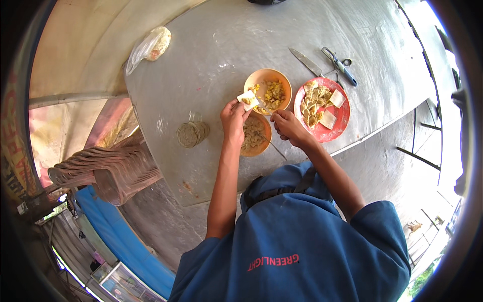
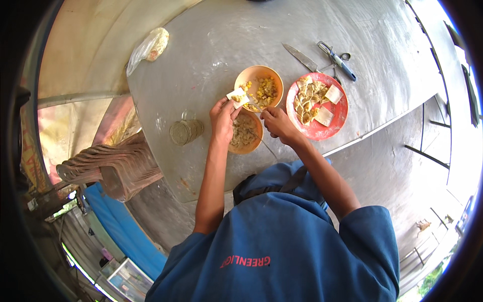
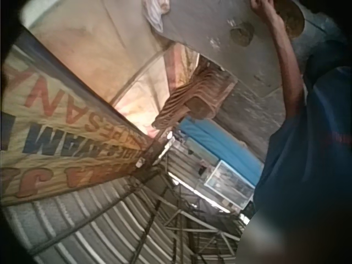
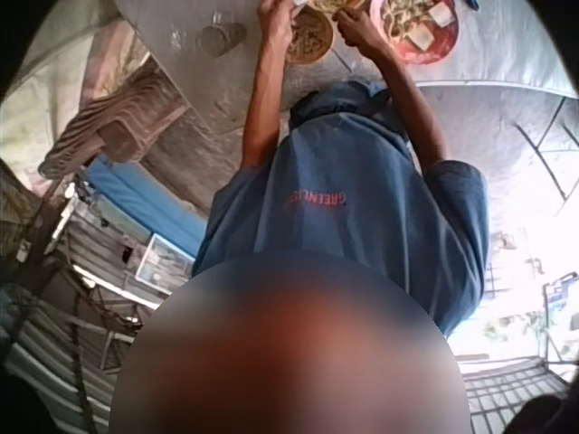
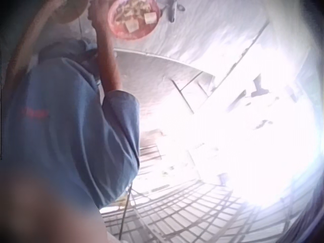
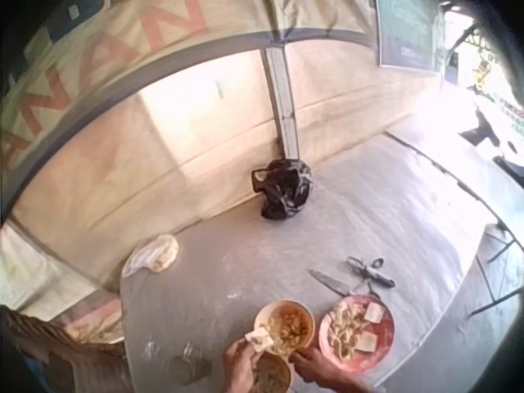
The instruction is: The person assembles food by placing fillings onto flatbread pieces and folding them. They use a fork to transfer fillings from bowls onto the flatbread and then fold the pieces by hand.
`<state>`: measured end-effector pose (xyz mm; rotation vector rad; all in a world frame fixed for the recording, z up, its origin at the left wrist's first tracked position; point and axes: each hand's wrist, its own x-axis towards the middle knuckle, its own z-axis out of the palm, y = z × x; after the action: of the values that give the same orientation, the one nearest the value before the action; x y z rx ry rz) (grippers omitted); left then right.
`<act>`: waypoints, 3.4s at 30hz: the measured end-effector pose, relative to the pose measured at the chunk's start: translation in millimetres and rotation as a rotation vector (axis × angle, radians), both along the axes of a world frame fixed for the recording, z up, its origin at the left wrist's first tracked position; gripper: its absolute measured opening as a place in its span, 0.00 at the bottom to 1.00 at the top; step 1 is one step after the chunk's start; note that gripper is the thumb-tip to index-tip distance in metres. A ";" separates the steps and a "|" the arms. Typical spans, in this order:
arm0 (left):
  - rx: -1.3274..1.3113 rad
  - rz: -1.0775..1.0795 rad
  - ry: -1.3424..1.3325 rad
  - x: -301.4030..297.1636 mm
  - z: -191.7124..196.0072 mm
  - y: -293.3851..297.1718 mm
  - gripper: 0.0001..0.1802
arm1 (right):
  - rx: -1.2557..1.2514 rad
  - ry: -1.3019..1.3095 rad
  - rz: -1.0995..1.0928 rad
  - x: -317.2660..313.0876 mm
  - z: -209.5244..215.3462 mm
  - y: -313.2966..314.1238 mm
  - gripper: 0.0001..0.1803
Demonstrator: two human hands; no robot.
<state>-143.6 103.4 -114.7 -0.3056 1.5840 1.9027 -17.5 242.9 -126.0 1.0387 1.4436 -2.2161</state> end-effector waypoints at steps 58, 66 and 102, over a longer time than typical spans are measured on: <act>0.064 0.082 -0.045 -19.0 19.1 -7.3 0.11 | 1.283 0.297 0.219 32.4 32.0 70.7 0.15; -0.003 0.183 -0.075 -11.9 8.6 -7.2 0.10 | 1.597 0.576 0.589 -67.2 39.3 126.9 0.11; 0.215 0.067 -0.047 31.8 43.9 33.7 0.13 | 0.948 0.321 0.520 -27.7 112.3 145.3 0.15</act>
<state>-111.8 137.1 -70.9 -0.3119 1.3393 2.0805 -45.1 388.1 -13.7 0.3931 2.6448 -1.3300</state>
